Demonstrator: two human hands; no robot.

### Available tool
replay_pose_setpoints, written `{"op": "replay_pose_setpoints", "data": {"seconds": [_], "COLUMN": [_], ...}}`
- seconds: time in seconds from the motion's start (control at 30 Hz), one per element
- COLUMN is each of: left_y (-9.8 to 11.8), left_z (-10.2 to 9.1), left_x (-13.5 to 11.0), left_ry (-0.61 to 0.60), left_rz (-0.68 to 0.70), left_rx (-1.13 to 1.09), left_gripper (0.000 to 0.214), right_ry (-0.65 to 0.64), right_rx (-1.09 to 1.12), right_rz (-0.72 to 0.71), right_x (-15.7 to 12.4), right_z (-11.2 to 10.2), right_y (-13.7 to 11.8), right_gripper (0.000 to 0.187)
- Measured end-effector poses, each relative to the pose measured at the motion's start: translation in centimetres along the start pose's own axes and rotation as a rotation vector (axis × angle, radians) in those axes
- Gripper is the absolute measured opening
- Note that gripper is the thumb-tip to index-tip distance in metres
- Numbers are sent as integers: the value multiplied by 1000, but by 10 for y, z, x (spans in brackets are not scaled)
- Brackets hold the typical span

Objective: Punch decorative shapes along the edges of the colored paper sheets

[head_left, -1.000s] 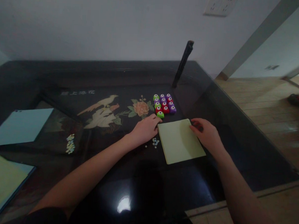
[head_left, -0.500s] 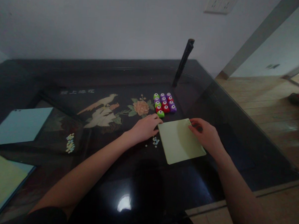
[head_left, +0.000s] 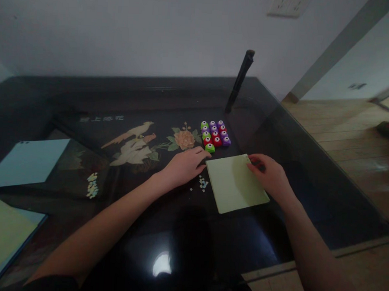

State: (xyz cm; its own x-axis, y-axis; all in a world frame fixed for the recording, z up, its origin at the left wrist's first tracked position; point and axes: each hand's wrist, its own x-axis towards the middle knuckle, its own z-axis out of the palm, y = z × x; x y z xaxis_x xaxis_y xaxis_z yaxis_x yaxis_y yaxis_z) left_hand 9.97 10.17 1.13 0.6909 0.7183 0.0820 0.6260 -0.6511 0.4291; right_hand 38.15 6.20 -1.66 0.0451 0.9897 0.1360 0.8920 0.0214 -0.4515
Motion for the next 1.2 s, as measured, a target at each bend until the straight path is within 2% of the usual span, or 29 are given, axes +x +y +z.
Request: {"op": "replay_pose_setpoints", "data": {"seconds": [0.13, 0.2, 0.3, 0.53, 0.8, 1.07, 1.2], "left_y": [-5, -9, -15, -24, -20, -18, -22], "left_z": [-6, -3, 3, 9, 16, 24, 17], "left_x": [-41, -61, -78, -78, -73, -72, -74], "left_ry": [30, 27, 41, -17, -44, 26, 56], "left_rz": [128, 214, 254, 311, 363, 382, 365], "left_rx": [38, 72, 69, 2, 36, 47, 76], "left_gripper": [20, 21, 23, 22, 30, 32, 29], "right_ry": [1, 5, 11, 20, 20, 21, 54], "right_rx": [-16, -18, -18, -23, -17, -1, 3], "right_rz": [8, 6, 16, 14, 28, 4, 2], "right_x": [-1, -1, -1, -1, -1, -1, 0], "right_z": [-1, -1, -1, -2, -2, -3, -5], "right_y": [0, -1, 0, 0, -2, 0, 0], "right_gripper": [23, 23, 22, 22, 21, 23, 20]}}
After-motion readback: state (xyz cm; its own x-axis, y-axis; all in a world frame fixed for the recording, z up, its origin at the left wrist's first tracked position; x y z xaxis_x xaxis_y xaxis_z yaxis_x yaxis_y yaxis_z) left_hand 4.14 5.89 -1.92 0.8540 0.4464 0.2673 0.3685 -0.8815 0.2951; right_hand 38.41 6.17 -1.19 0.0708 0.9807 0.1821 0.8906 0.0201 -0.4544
